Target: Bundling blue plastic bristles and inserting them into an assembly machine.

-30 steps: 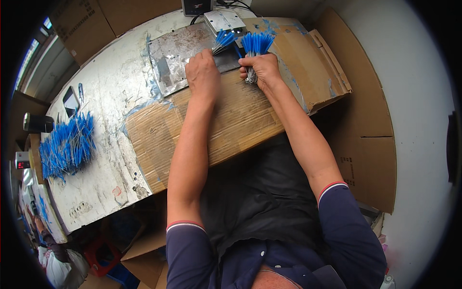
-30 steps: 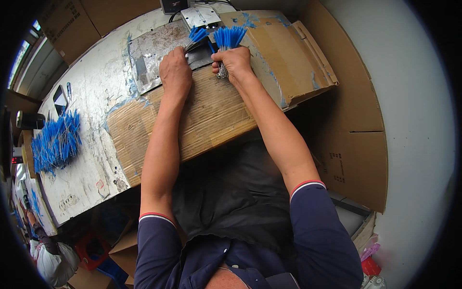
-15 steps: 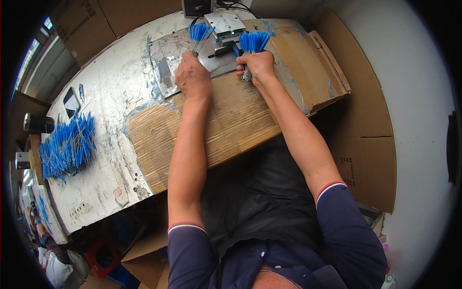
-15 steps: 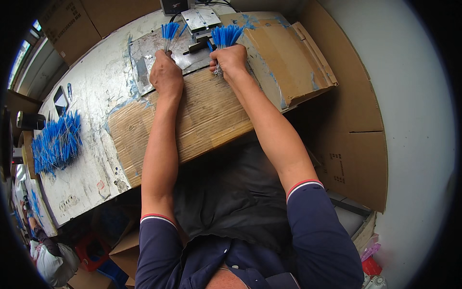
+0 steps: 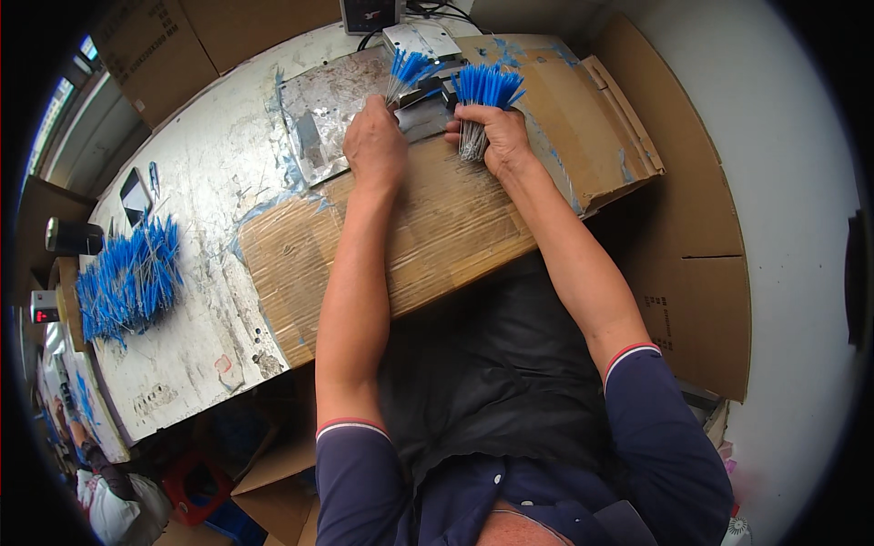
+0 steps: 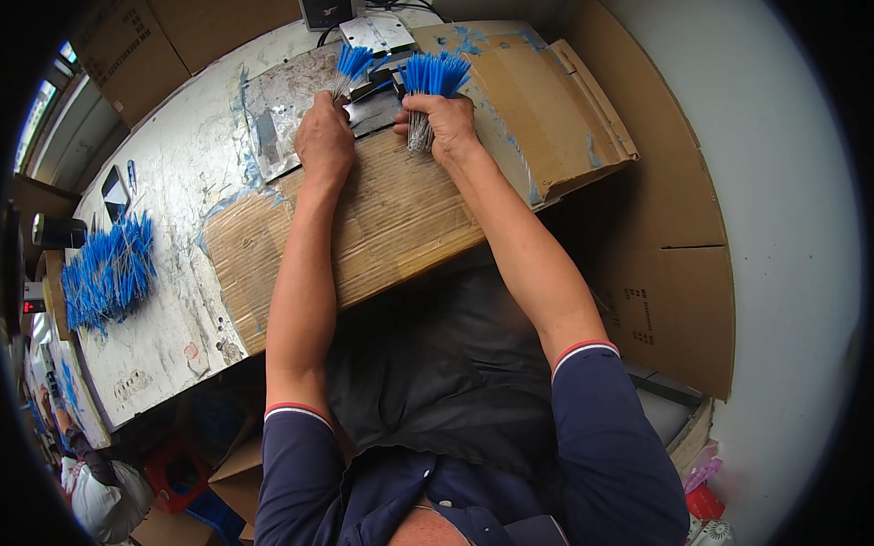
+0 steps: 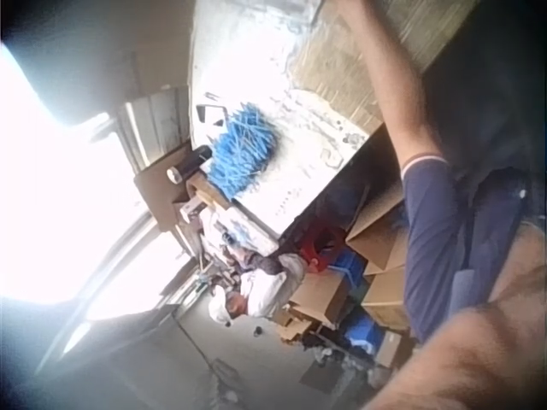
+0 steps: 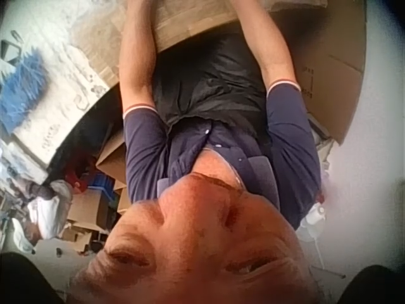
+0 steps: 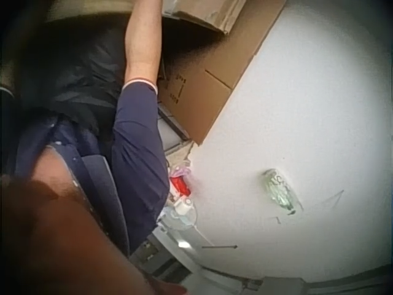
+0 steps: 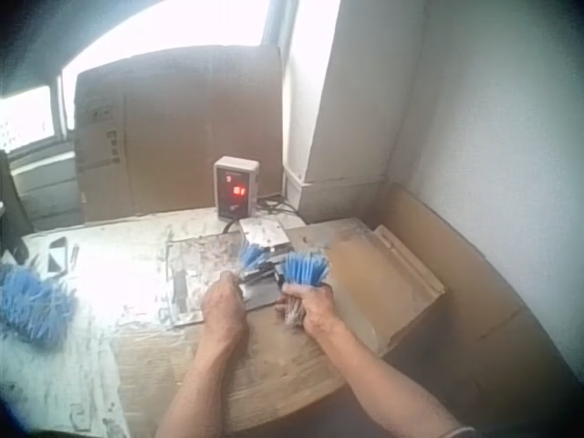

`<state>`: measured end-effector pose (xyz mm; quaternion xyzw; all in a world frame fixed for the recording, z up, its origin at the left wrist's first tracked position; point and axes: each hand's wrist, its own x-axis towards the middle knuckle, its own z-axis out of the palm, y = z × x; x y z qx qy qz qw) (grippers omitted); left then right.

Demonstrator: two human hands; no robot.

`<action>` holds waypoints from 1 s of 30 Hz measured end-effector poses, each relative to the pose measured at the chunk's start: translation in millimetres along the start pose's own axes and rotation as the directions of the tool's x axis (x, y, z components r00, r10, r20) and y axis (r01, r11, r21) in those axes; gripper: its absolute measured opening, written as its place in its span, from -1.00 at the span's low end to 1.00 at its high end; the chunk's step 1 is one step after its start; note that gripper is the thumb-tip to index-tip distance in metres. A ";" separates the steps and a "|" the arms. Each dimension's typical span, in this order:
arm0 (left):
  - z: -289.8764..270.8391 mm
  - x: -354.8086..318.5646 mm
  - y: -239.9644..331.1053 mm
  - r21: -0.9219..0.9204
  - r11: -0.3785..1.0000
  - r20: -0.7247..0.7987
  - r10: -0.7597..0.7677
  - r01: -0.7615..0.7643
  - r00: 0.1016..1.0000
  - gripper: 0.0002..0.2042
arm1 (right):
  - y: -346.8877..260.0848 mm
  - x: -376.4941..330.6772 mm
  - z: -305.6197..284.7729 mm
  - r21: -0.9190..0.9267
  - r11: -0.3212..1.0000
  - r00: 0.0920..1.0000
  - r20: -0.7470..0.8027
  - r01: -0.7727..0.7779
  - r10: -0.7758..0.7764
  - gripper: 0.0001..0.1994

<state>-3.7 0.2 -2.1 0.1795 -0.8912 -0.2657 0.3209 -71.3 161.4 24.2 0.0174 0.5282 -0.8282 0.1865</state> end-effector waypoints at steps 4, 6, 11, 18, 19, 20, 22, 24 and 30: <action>1.6 0.0 0.3 0.014 0.999 -0.013 0.031 -0.031 0.999 -0.94 | 1.5 -5.1 1.1 -0.074 0.997 0.999 -0.032 0.008 -0.011 -0.88; 0.7 -0.3 1.0 0.018 0.999 -0.007 0.036 -0.036 0.999 -0.94 | 0.0 -5.9 1.2 -0.096 0.995 0.999 -0.026 0.016 -0.018 -0.89; 0.0 -2.1 -0.7 0.061 0.984 -0.026 0.167 -0.165 0.986 -0.89 | -8.0 -7.8 -2.7 -0.045 0.995 0.996 -0.017 -0.085 0.084 -0.92; 0.1 -1.9 1.2 0.111 0.968 0.057 0.221 -0.226 0.974 -0.89 | -9.3 -9.4 -9.2 -0.158 0.979 0.989 0.049 -0.128 0.137 -0.91; 2.1 -2.3 -1.0 0.122 0.973 0.027 0.194 -0.196 0.981 -0.90 | -9.1 -11.0 -6.9 -0.169 0.977 0.989 0.049 -0.131 0.141 -0.92; 3.7 -2.8 -3.7 0.133 0.977 -0.004 0.167 -0.165 0.986 -0.90 | -8.9 -12.2 -4.3 -0.179 0.975 0.988 0.049 -0.134 0.145 -0.92; 2.8 -1.9 0.2 0.096 0.992 -0.037 0.084 -0.080 0.996 -0.89 | -8.1 -11.5 -2.5 -0.190 0.975 0.993 0.021 -0.114 0.120 -0.93; 1.9 -1.8 0.2 0.060 0.998 -0.066 -0.004 0.008 0.998 -0.88 | -6.8 -11.3 1.7 -0.201 0.975 0.995 -0.005 -0.096 0.097 -0.93; 1.8 -1.0 -2.0 0.023 1.000 -0.104 -0.005 0.007 0.995 -0.84 | -4.3 -0.8 20.3 -0.340 0.940 0.992 -0.123 -0.041 -0.001 -0.91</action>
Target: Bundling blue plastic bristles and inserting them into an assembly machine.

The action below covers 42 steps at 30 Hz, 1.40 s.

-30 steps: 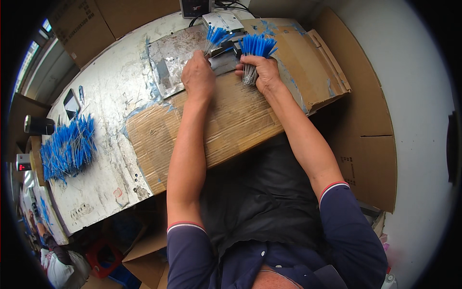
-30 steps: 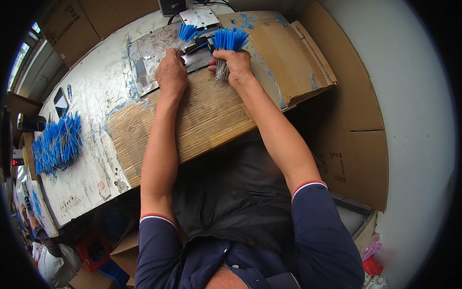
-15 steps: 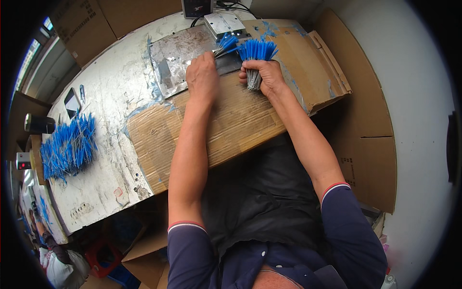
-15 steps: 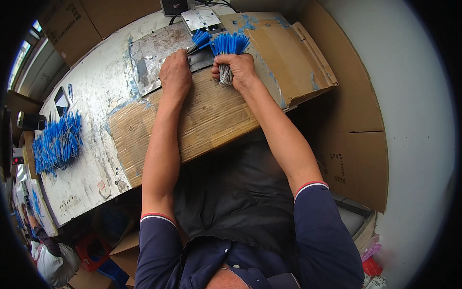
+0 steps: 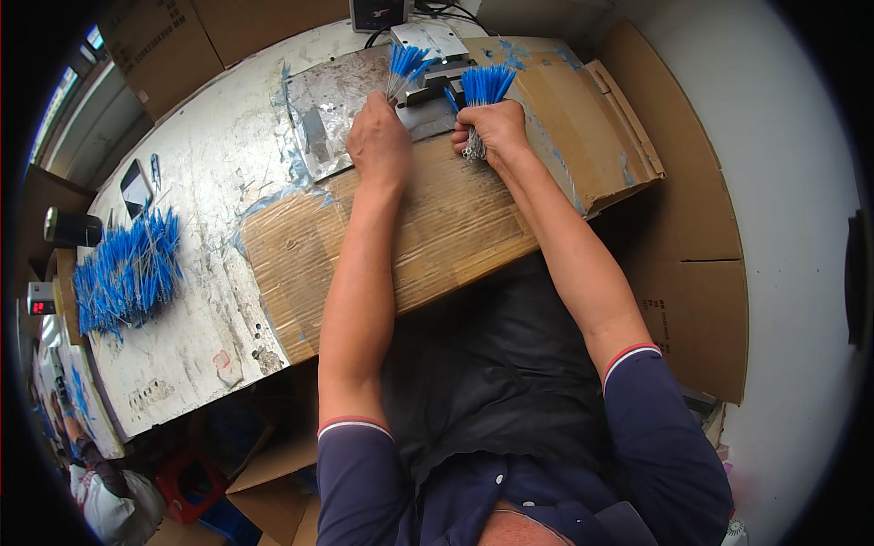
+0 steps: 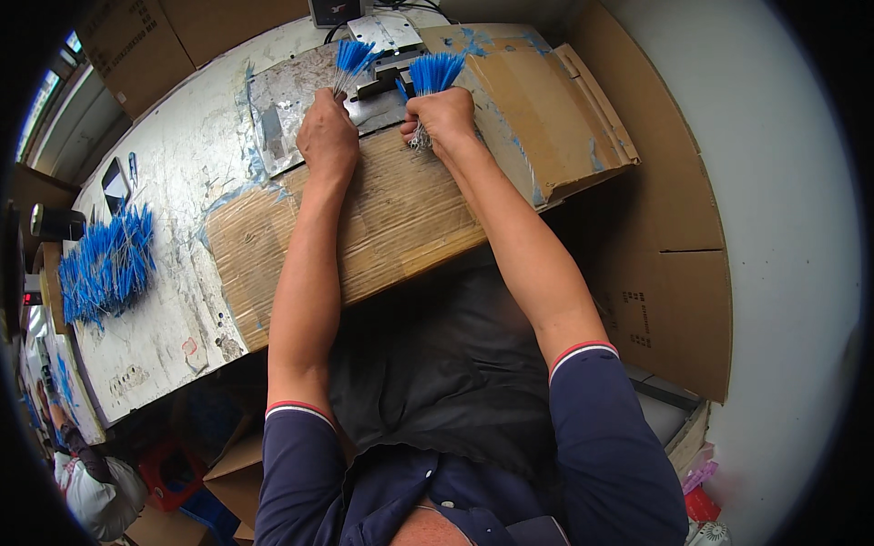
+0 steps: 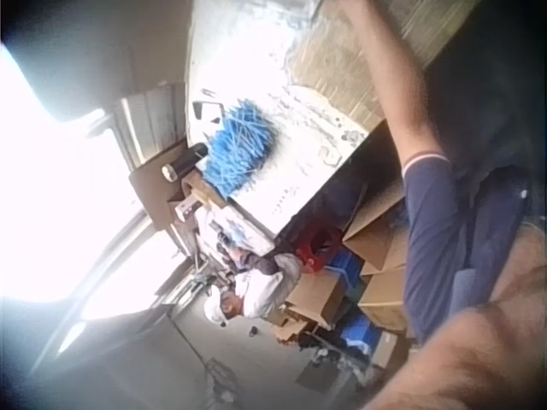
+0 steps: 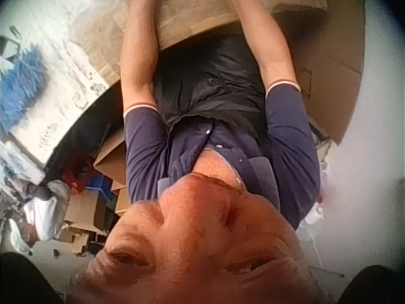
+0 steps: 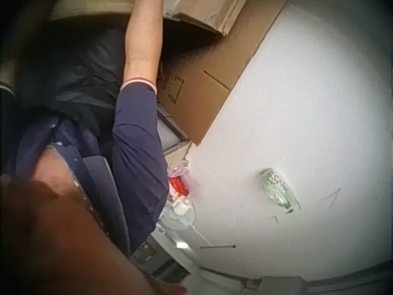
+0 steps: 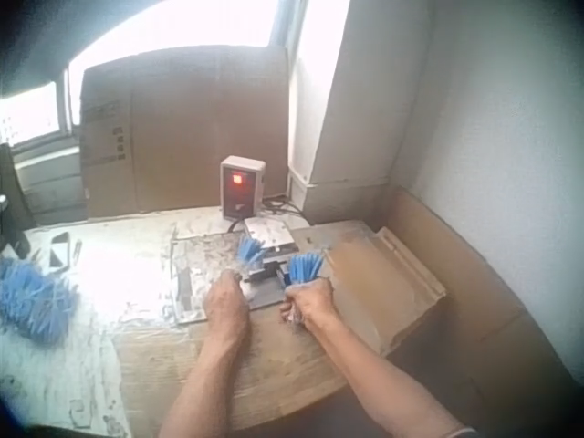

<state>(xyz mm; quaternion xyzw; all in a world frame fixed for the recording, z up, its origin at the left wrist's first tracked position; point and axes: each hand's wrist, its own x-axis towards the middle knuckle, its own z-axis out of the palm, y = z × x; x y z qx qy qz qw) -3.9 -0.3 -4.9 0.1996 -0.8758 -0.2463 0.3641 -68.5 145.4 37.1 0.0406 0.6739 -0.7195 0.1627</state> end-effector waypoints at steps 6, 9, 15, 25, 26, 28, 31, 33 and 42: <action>1.5 -0.5 -0.3 -0.006 1.000 -0.025 0.004 -0.004 1.000 -0.87 | -0.3 10.0 9.5 0.013 0.999 0.996 -0.079 -0.041 0.042 -0.92; 1.5 -0.2 -1.4 -0.072 0.997 -0.093 0.019 -0.026 0.995 -0.89 | -2.1 10.0 12.6 0.026 0.998 0.994 -0.089 -0.056 0.058 -0.93; 1.2 1.0 -2.9 -0.007 0.996 -0.166 0.091 -0.093 0.982 -0.94 | -2.5 4.6 14.2 0.172 0.983 0.992 -0.098 -0.060 0.078 -0.93; -2.6 -0.9 -0.9 -0.065 0.993 -0.015 0.094 -0.095 0.995 -0.90 | 9.6 -3.4 -2.5 0.230 0.973 0.999 -0.012 -0.032 0.036 -0.91; -2.3 -1.0 -2.3 -0.072 0.991 -0.028 0.112 -0.113 0.993 -0.90 | 9.9 -4.2 -3.4 0.200 0.979 1.000 -0.004 -0.027 0.029 -0.90; -1.8 -0.7 -1.9 -0.058 0.991 -0.017 0.118 -0.119 0.993 -0.90 | 10.2 -3.4 -8.6 0.192 0.981 1.000 -0.002 -0.030 0.031 -0.89; -2.4 -0.7 -0.6 -0.041 0.990 0.009 0.133 -0.133 0.991 -0.90 | 8.2 -3.3 -16.7 0.193 0.980 0.999 0.030 -0.046 0.041 -0.89; -2.5 -1.0 -0.1 -0.036 0.989 0.023 0.142 -0.141 0.990 -0.91 | 6.9 -3.1 -19.9 0.203 0.977 0.997 0.062 -0.059 0.048 -0.88; -1.9 -2.4 2.5 0.047 0.973 0.079 0.222 -0.226 0.972 -0.91 | 5.4 -6.1 -22.3 0.130 0.988 0.991 0.115 -0.085 0.070 -0.90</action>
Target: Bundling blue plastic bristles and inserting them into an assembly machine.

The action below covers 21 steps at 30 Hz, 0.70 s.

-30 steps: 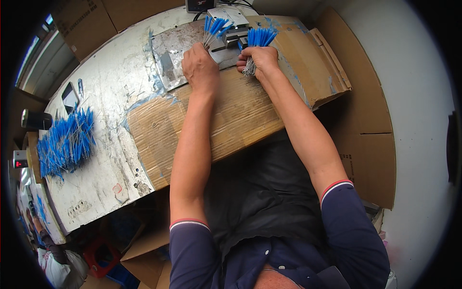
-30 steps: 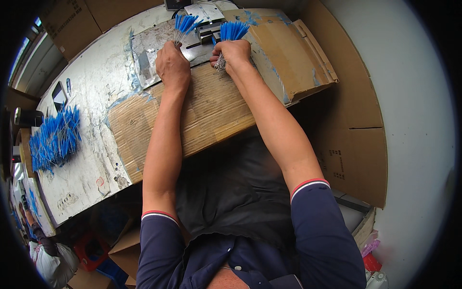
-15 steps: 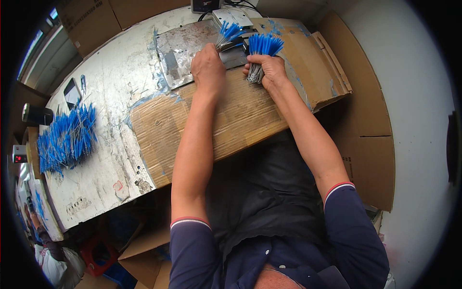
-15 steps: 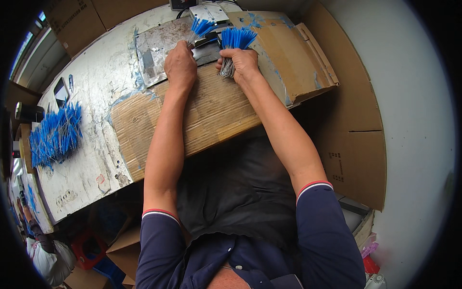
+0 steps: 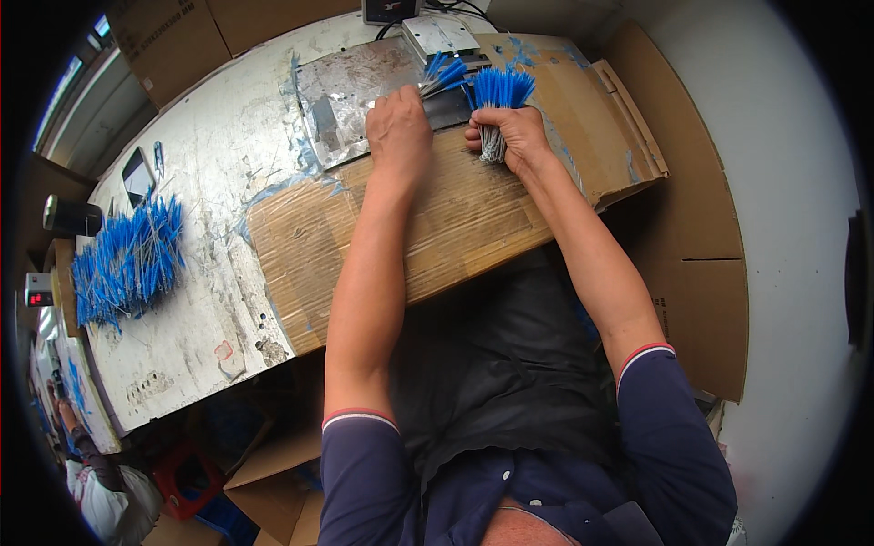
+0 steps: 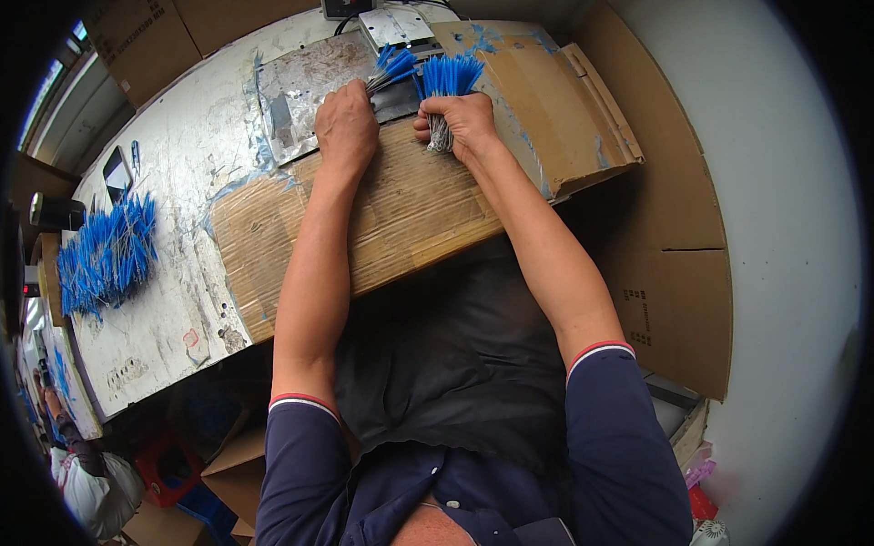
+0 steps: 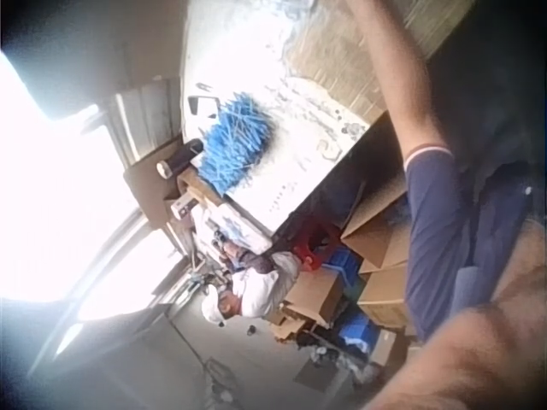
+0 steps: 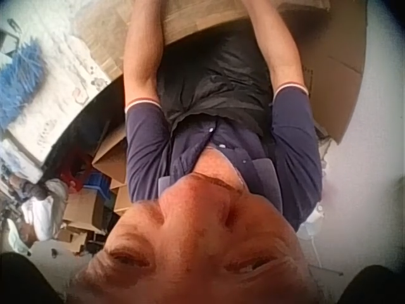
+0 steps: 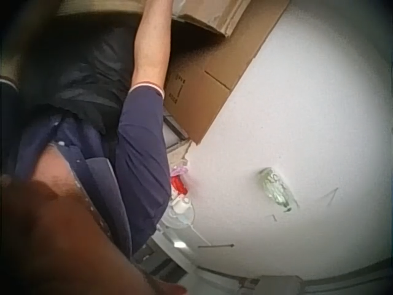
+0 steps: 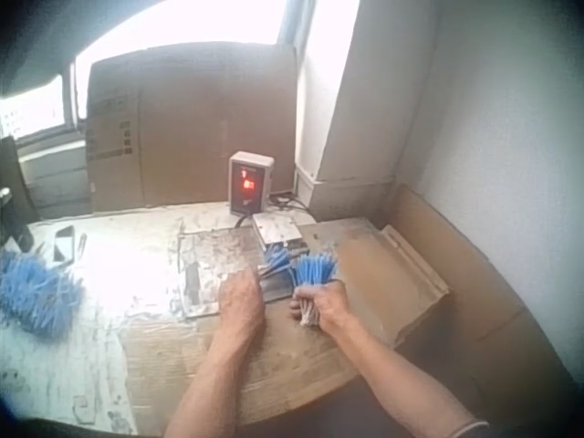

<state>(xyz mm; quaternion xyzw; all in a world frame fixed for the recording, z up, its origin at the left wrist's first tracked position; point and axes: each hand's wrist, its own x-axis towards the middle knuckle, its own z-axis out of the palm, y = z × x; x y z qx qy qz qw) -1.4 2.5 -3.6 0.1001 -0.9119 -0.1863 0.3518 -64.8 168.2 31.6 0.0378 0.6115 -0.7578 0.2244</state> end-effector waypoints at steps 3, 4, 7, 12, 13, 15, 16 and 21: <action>2.0 -0.4 -4.3 0.017 0.999 -0.003 -0.034 0.034 0.999 -0.91 | -0.3 -3.4 7.4 -0.046 0.999 1.000 -0.003 0.020 -0.020 -0.94; 1.7 0.3 -5.2 -0.012 0.993 -0.022 -0.121 0.120 0.992 -0.90 | -0.8 -3.7 10.3 -0.080 0.996 0.999 -0.014 0.034 -0.036 -0.95; 1.0 2.2 -6.1 -0.076 0.967 -0.068 -0.249 0.244 0.966 -0.86 | -1.1 0.1 14.5 -0.142 0.987 0.996 -0.043 0.071 -0.078 -0.94; 1.1 2.4 -4.9 -0.126 0.950 -0.089 -0.297 0.285 0.951 -0.82 | -1.4 12.9 24.5 -0.235 0.964 0.977 -0.147 0.120 -0.157 -0.91; 1.7 2.0 -7.0 -0.131 0.950 -0.093 -0.298 0.285 0.950 -0.83 | -1.8 13.3 28.7 -0.235 0.965 0.973 -0.167 0.116 -0.157 -0.91; 2.3 1.4 -8.1 -0.138 0.949 -0.097 -0.299 0.285 0.949 -0.83 | -2.2 15.4 32.6 -0.236 0.965 0.969 -0.189 0.111 -0.157 -0.92; 2.6 1.9 -6.7 -0.152 0.949 -0.103 -0.294 0.277 0.950 -0.83 | -3.0 17.9 32.8 -0.234 0.967 0.967 -0.205 0.100 -0.150 -0.92; 3.2 1.8 -7.6 -0.128 0.970 -0.212 -0.232 0.208 0.949 -0.86 | -3.2 17.3 36.6 -0.223 0.972 0.966 -0.221 0.081 -0.132 -0.93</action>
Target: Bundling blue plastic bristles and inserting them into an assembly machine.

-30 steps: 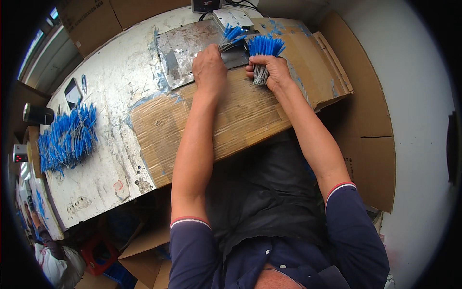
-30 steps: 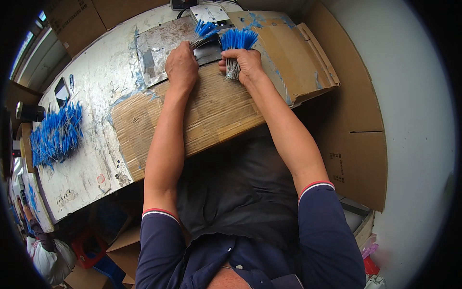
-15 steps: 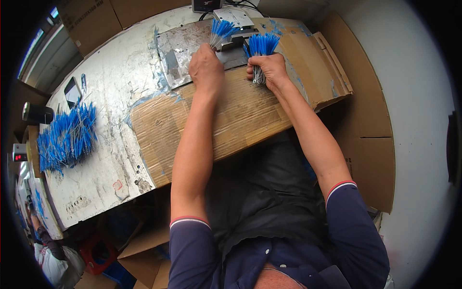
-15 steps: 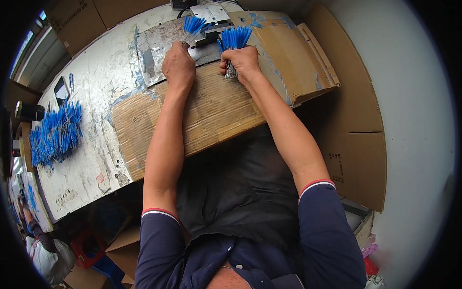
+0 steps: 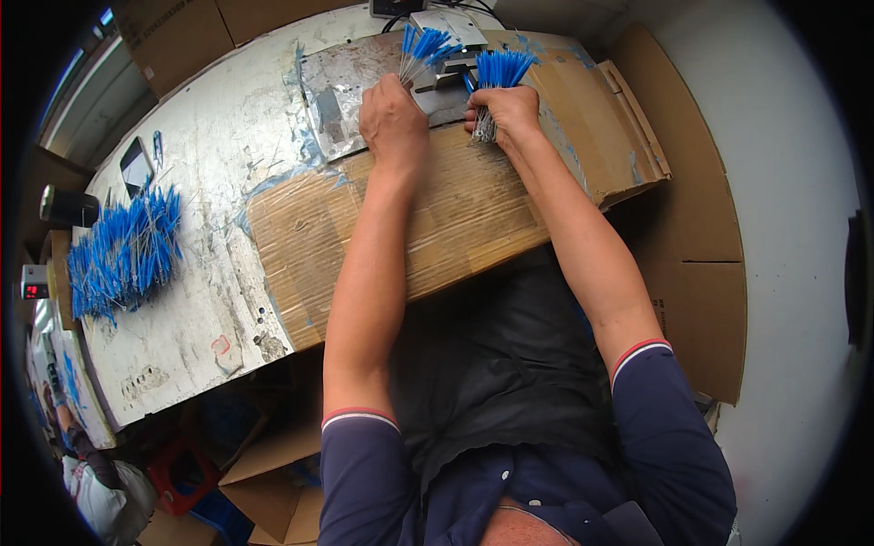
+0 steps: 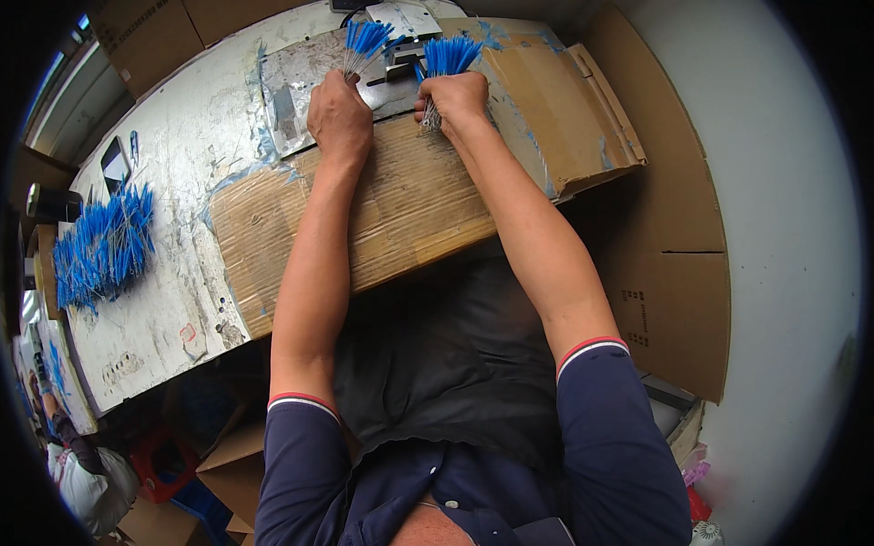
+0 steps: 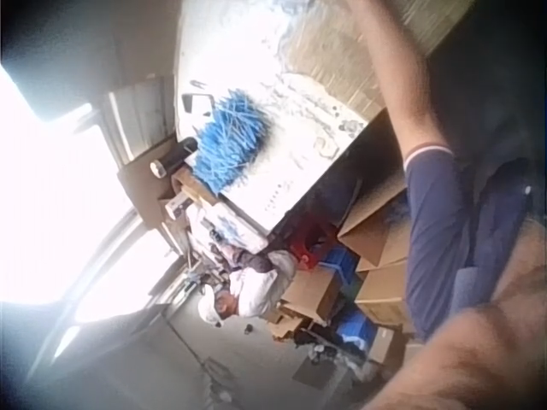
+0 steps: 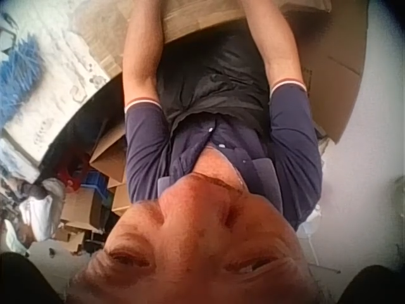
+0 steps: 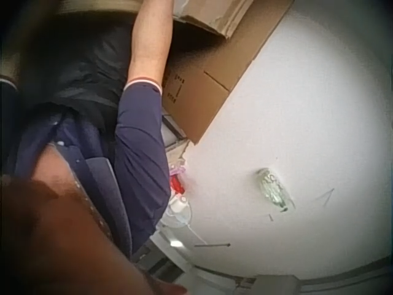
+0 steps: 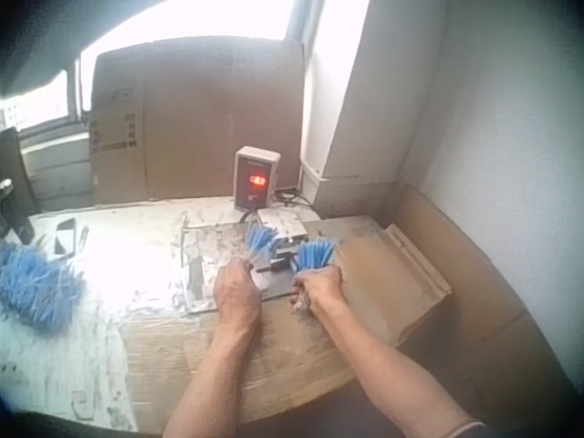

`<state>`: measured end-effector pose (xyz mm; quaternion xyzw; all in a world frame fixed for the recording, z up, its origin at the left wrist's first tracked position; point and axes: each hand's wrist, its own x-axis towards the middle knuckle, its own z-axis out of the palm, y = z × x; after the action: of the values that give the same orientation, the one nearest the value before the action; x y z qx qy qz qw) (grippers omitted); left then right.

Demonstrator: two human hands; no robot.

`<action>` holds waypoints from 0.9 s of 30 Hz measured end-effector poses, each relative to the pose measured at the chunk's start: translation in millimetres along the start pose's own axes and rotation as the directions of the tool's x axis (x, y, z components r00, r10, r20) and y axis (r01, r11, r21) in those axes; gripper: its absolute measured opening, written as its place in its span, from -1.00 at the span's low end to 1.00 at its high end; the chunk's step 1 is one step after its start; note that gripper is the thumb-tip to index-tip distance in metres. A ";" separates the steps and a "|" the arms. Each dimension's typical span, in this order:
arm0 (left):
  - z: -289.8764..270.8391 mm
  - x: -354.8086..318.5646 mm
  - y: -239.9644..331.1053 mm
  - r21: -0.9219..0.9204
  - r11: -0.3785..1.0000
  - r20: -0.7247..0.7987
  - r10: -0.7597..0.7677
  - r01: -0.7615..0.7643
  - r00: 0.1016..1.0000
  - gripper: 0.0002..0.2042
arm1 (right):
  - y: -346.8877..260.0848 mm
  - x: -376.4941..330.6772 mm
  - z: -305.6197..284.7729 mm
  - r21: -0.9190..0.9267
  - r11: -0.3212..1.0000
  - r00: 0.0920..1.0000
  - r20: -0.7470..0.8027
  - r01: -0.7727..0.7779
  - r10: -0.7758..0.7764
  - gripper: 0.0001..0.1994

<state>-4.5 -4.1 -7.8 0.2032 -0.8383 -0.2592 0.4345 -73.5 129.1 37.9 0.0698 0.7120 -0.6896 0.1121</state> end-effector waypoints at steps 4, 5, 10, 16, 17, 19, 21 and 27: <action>-1.2 0.1 3.7 -0.005 0.998 -0.002 0.059 -0.059 0.998 -0.87 | 0.6 2.6 -5.0 0.142 0.987 0.997 0.030 -0.071 0.067 -0.91; -1.4 0.4 5.4 -0.007 0.998 0.018 0.062 -0.062 0.998 -0.87 | 0.9 3.9 -7.4 0.182 0.979 0.995 0.025 -0.095 0.092 -0.91; -3.1 -0.9 3.4 -0.012 0.997 0.107 0.072 -0.071 0.992 -0.87 | 7.7 -3.9 -18.8 0.259 0.963 0.990 0.136 -0.079 0.045 -0.91; -3.5 -1.1 6.6 -0.003 0.995 0.160 0.098 -0.099 0.982 -0.87 | 9.7 -5.8 -29.9 0.241 0.968 0.980 0.197 -0.070 0.022 -0.92; -4.0 -1.3 7.2 0.004 0.995 0.161 0.100 -0.102 0.982 -0.87 | 9.4 -6.3 -30.3 0.218 0.974 0.982 0.188 -0.066 0.024 -0.92; -4.5 -2.0 6.9 0.033 0.992 0.194 0.115 -0.123 0.974 -0.94 | 9.5 -7.9 -30.3 0.186 0.980 0.983 0.181 -0.071 0.037 -0.92; -4.4 -2.2 6.5 0.059 0.988 0.229 0.129 -0.146 0.965 -0.94 | 9.0 -8.4 -29.8 0.153 0.985 0.984 0.172 -0.077 0.050 -0.92; -4.9 -2.1 8.4 0.111 0.964 0.280 0.204 -0.243 0.938 -0.88 | 3.5 -9.0 -20.3 0.096 0.994 0.993 0.117 -0.042 0.031 -0.91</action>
<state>-0.2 2.3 -1.6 0.1005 -0.9231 -0.1719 0.3289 -65.3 150.0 37.3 0.0483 0.6680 -0.7247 0.1622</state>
